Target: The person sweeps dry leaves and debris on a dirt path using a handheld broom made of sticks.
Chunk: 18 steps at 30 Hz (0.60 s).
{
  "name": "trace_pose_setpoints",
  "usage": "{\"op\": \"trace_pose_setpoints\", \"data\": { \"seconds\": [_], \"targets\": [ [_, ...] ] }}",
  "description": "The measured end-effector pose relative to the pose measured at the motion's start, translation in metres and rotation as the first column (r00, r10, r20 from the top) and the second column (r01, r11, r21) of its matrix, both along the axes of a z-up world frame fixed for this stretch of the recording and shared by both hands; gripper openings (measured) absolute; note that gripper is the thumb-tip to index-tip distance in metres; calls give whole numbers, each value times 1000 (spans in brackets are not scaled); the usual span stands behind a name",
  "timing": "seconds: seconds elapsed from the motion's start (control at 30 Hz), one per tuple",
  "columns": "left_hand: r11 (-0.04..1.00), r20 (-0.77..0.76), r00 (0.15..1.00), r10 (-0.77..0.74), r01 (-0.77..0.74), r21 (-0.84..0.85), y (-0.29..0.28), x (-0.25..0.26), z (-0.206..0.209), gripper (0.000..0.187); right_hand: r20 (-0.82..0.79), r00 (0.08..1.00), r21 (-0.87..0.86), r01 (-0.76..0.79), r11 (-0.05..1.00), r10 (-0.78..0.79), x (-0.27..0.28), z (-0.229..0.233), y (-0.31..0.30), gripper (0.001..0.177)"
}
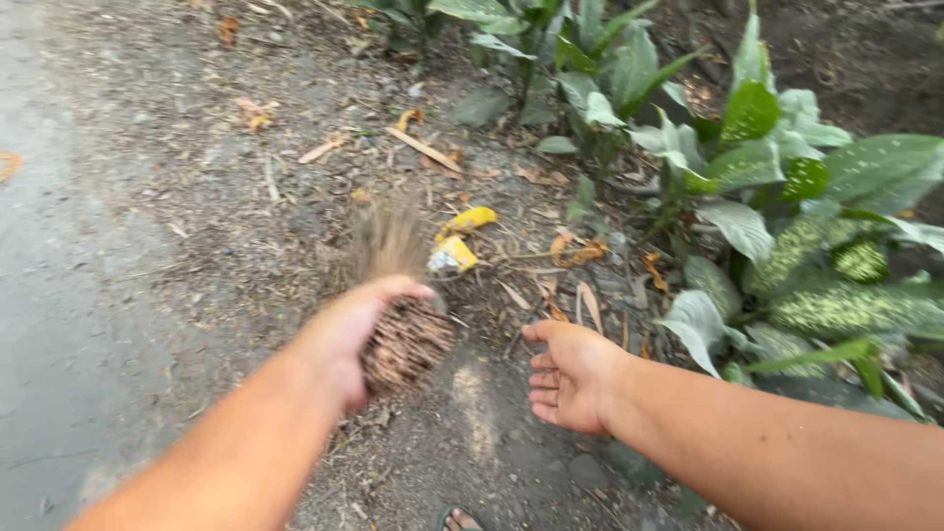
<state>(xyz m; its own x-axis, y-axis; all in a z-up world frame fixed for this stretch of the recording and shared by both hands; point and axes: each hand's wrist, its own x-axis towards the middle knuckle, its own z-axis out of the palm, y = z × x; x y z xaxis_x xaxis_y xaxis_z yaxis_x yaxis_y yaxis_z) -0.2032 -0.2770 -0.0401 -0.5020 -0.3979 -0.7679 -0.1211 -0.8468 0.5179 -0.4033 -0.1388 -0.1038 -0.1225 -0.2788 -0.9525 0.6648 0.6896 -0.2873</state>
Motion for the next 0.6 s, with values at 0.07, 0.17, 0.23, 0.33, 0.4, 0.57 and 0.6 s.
{"op": "trace_pose_setpoints", "data": {
  "seconds": [0.07, 0.17, 0.23, 0.33, 0.4, 0.57, 0.6],
  "targets": [
    [999, -37, 999, 10, -9, 49, 14, 0, 3, 19, -5, 1000, -5, -16, 1000, 16, 4, -1, -9, 84],
    [983, -40, 999, 29, -21, 181, 23, 18, 9, 23, -15, 999, -21, -44, 999, 44, 11, 0, -22, 84],
    [963, -11, 999, 34, -30, 269, 25, 26, 7, 25, -23, 998, -27, -59, 998, 58, 13, 3, -27, 83],
    [867, 53, 994, 94, -107, 487, 19, 30, -2, 30, -18, 999, -47, -42, 998, 41, 10, 9, -30, 81],
    [916, 210, 972, 107, -179, 360, 7, 25, -3, 28, -32, 999, -34, -44, 998, 43, 5, 12, -30, 78],
    [984, 273, 955, 118, -150, 99, -34, 12, 18, 24, -19, 999, -68, -49, 996, 47, -5, 7, -32, 78],
    [998, 224, 973, 50, -58, 28, -38, 10, 22, 23, -30, 998, -76, -53, 996, 51, -6, 6, -35, 77]
  ]
}}
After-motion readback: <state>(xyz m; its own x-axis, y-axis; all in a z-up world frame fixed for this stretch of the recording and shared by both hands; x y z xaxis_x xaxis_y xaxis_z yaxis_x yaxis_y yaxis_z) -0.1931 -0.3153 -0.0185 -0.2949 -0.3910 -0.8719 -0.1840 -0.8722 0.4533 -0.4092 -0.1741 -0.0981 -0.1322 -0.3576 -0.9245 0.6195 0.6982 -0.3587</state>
